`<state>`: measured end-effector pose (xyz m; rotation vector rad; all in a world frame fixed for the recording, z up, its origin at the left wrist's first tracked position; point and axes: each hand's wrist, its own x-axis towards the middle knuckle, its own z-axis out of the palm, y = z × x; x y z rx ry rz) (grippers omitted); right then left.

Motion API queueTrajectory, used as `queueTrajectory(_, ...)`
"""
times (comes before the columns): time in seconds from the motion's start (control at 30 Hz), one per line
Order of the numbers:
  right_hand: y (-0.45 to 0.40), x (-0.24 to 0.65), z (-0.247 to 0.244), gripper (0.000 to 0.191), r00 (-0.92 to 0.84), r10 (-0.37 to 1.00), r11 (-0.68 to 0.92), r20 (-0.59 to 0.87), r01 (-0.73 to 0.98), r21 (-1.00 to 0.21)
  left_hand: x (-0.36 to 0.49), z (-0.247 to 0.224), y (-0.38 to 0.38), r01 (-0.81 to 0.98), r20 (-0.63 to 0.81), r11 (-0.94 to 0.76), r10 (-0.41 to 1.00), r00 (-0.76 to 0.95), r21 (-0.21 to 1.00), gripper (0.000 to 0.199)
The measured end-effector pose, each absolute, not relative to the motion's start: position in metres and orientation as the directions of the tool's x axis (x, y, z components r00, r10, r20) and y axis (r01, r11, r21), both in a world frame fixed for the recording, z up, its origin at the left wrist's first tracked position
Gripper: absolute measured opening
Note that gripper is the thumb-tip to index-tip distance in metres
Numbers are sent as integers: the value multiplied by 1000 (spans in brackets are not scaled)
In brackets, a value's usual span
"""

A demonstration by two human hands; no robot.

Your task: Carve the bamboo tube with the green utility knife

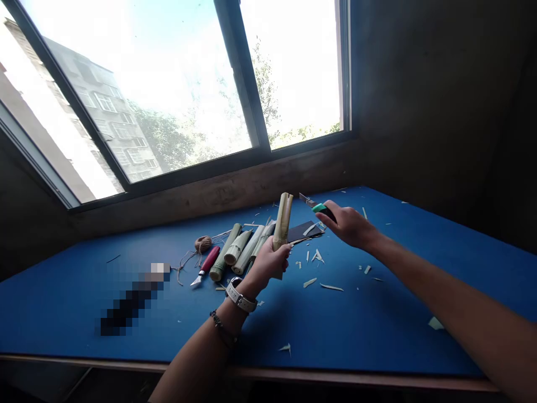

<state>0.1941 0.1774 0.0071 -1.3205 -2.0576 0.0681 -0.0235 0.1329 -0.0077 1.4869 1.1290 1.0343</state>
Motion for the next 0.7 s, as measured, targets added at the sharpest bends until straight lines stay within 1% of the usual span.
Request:
queueTrajectory(0.07, 174, 189, 7, 47, -374, 800, 566, 470, 729, -384, -26, -9, 135, 162, 53, -90, 974, 221, 983, 18)
queueTrajectory(0.13, 171, 184, 5, 43, -513, 759, 642, 400, 692, -330, -27, -10, 135, 148, 51, -90, 966, 254, 985, 19)
queueTrajectory(0.17, 169, 182, 4, 42, -558, 742, 665, 372, 685, -299, -26, -9, 135, 139, 60, -101, 961, 270, 985, 19)
queueTrajectory(0.23, 169, 178, 0, 41, -584, 728, 678, 359, 691, -251, -26, -9, 134, 136, 84, -127, 956, 281, 982, 19)
queueTrajectory(0.33, 171, 178, -4, 40, -559, 728, 665, 398, 718, -206, -26, -7, 132, 166, 129, -182, 949, 288, 969, 19)
queueTrajectory(0.4, 175, 183, -3, 37, -530, 743, 639, 408, 742, -200, -26, -7, 129, 201, 128, -196, 943, 309, 960, 20)
queueTrajectory(0.47, 180, 191, 0, 38, -462, 787, 577, 409, 786, -222, -24, -7, 126, 239, 85, -176, 935, 345, 955, 18)
queueTrajectory(0.53, 185, 199, 3, 42, -364, 830, 491, 423, 837, -242, -21, -7, 124, 278, 35, -150, 925, 379, 949, 17)
queueTrajectory(0.6, 188, 205, 5, 48, -292, 847, 425, 445, 873, -237, -18, -7, 124, 311, 2, -132, 923, 385, 941, 16)
queueTrajectory(0.7, 185, 200, 6, 50, -259, 859, 393, 441, 886, -245, -16, -5, 126, 327, -11, -120, 929, 371, 938, 17)
